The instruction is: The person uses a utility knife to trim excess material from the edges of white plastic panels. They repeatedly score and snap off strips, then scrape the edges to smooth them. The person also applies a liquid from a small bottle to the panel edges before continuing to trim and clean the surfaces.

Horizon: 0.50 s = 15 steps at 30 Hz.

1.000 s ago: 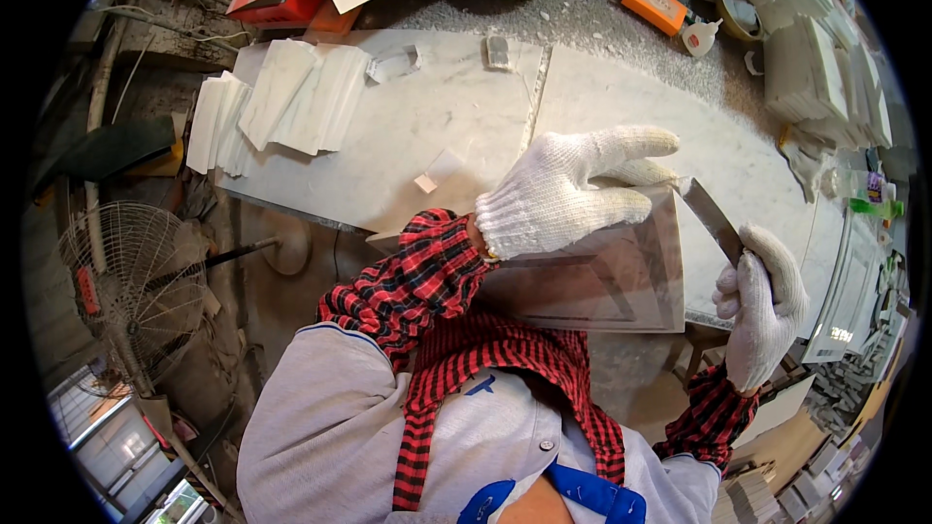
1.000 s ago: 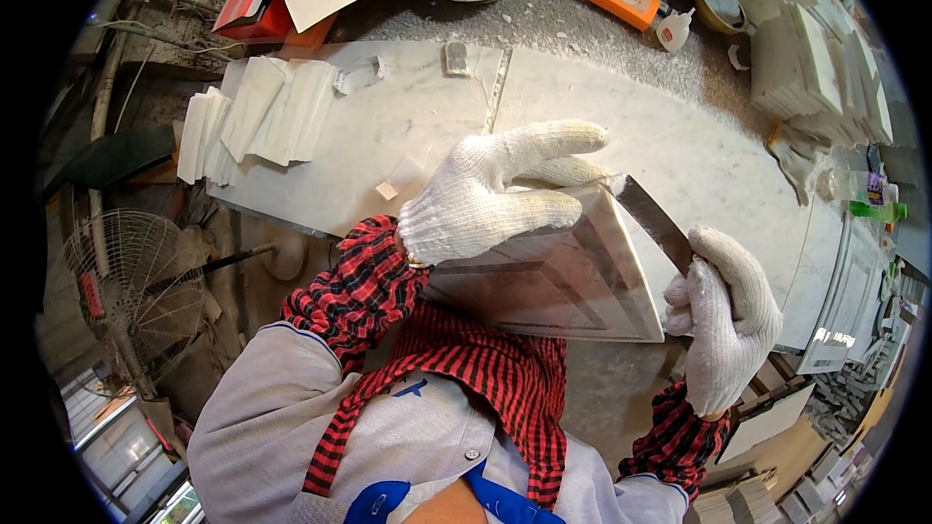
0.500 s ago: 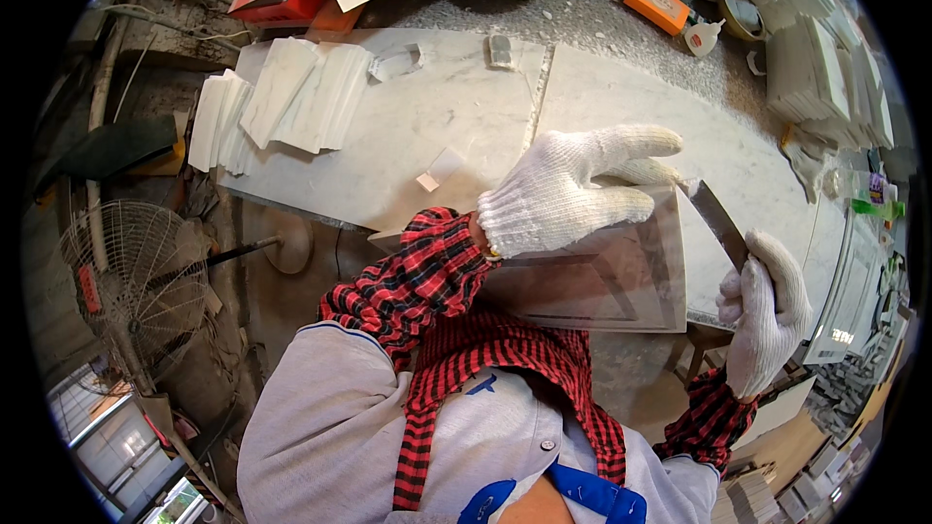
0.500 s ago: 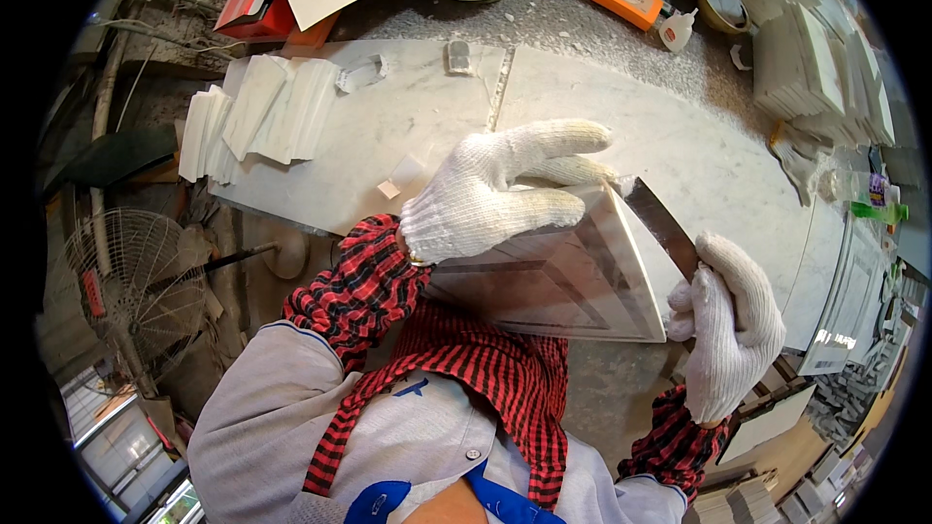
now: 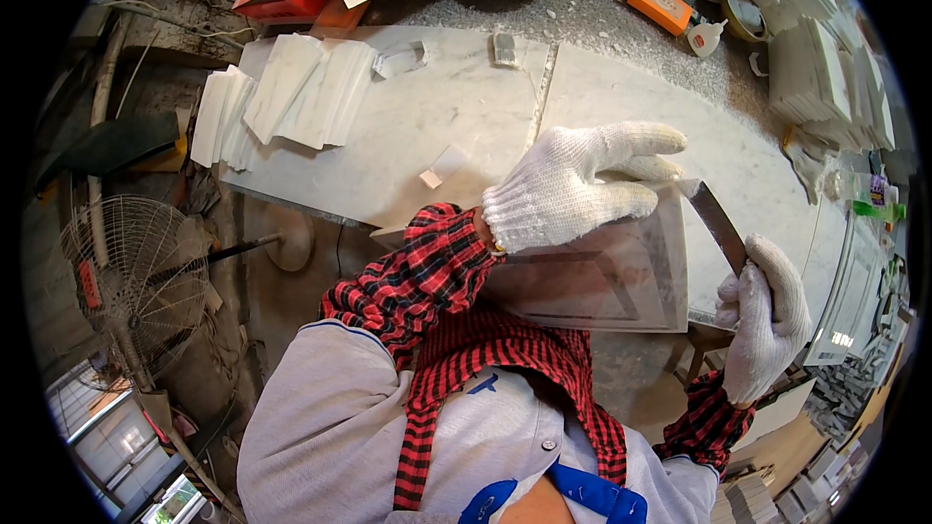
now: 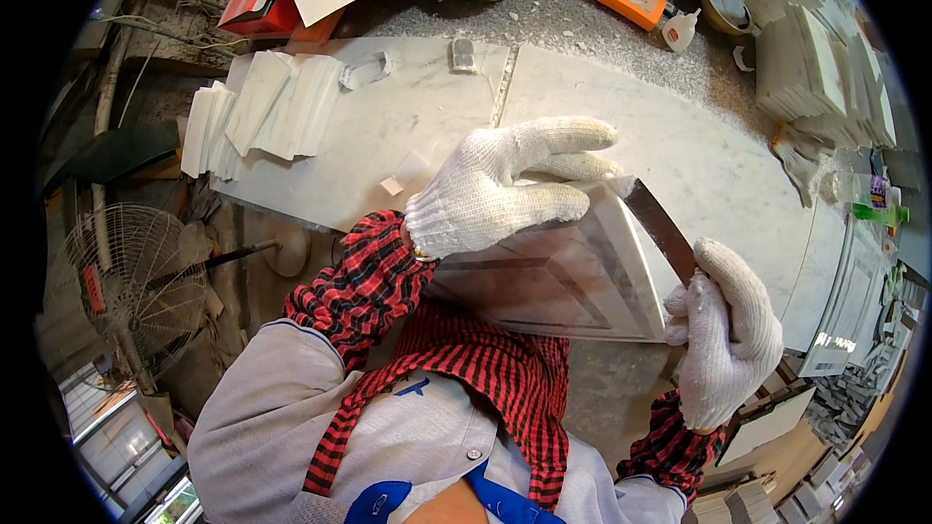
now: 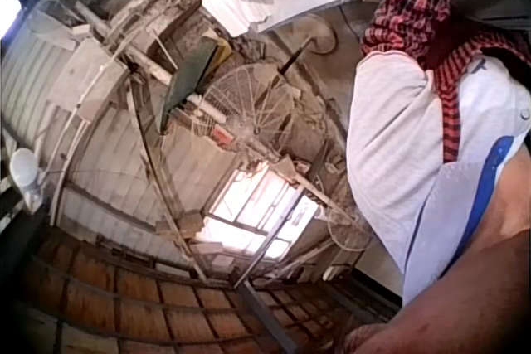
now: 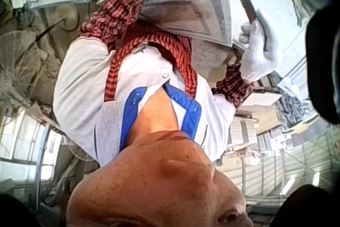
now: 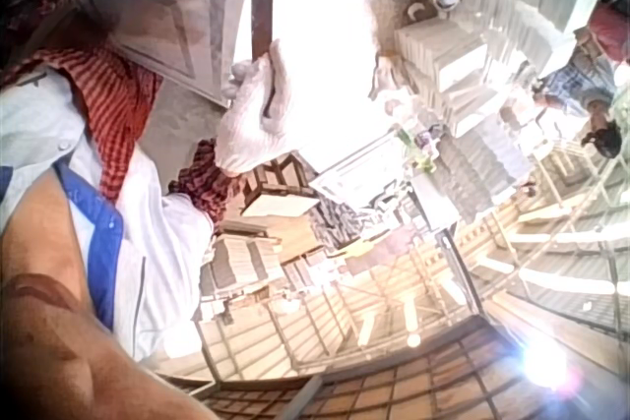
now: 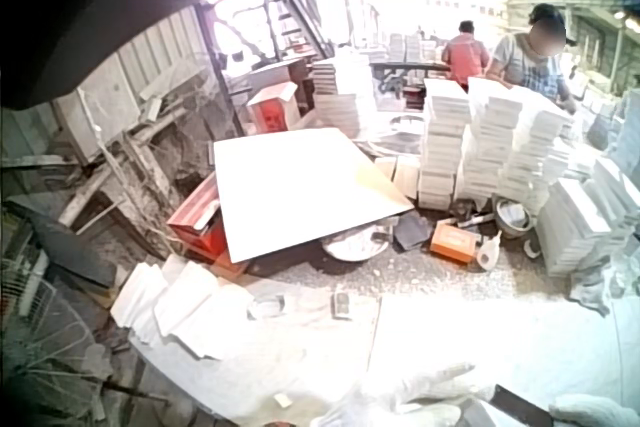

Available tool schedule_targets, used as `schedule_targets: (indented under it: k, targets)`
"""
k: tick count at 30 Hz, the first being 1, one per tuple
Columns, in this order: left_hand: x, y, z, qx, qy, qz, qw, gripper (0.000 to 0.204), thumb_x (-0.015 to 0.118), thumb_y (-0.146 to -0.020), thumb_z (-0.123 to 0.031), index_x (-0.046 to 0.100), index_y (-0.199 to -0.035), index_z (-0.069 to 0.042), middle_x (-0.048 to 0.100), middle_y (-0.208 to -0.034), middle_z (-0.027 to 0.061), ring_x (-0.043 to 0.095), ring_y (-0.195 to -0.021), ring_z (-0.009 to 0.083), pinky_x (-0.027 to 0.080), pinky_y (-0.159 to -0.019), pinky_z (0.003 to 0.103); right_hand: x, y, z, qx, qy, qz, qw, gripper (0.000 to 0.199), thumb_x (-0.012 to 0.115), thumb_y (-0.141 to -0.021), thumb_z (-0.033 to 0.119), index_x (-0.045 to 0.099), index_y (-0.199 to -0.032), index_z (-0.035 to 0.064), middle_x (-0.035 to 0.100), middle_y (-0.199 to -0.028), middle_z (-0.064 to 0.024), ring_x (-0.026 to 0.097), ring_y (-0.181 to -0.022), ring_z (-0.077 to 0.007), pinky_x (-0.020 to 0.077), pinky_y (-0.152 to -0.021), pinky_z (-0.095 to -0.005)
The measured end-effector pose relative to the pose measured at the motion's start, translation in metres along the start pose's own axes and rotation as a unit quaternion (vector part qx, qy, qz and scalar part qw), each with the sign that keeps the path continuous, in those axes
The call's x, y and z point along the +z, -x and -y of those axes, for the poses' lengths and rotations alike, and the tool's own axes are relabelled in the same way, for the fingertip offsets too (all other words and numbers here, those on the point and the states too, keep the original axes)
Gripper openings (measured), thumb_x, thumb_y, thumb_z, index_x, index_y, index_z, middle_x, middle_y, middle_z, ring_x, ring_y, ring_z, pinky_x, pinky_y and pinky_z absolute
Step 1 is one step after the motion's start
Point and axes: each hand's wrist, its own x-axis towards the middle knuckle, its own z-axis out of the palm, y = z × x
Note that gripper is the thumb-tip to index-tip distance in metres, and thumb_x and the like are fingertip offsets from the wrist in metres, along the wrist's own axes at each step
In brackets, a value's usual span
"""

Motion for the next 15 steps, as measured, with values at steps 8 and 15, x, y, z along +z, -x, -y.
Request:
schedule_targets:
  k: [8,15]
  targets:
    - [0.001,0.000,-0.001,0.006,-0.028,-0.018,0.999,0.055,0.069,-0.088,0.006,0.053,-0.141,-0.002,0.067,-0.125,0.0158,0.063,-0.119,0.0204,0.056,-0.097,0.033,0.001,0.006,0.000,-0.021,0.018,-0.007,1.000,0.024,0.061,-0.092,-0.006,0.070,-0.114,-0.0044,0.071,-0.090,-0.0129,0.066,-0.067,-0.0122,0.0492,-0.053,-0.0216]
    - [0.001,-0.001,0.001,0.006,-0.007,-0.018,1.000,0.055,0.068,-0.088,0.008,0.053,-0.140,-0.002,0.064,-0.131,0.0131,0.062,-0.121,0.0214,0.057,-0.095,0.033,0.001,0.000,-0.011,-0.097,0.087,-0.093,0.987,0.025,0.060,-0.094,-0.005,0.069,-0.117,-0.0027,0.072,-0.094,-0.0130,0.066,-0.072,-0.0115,0.0512,-0.057,-0.0225]
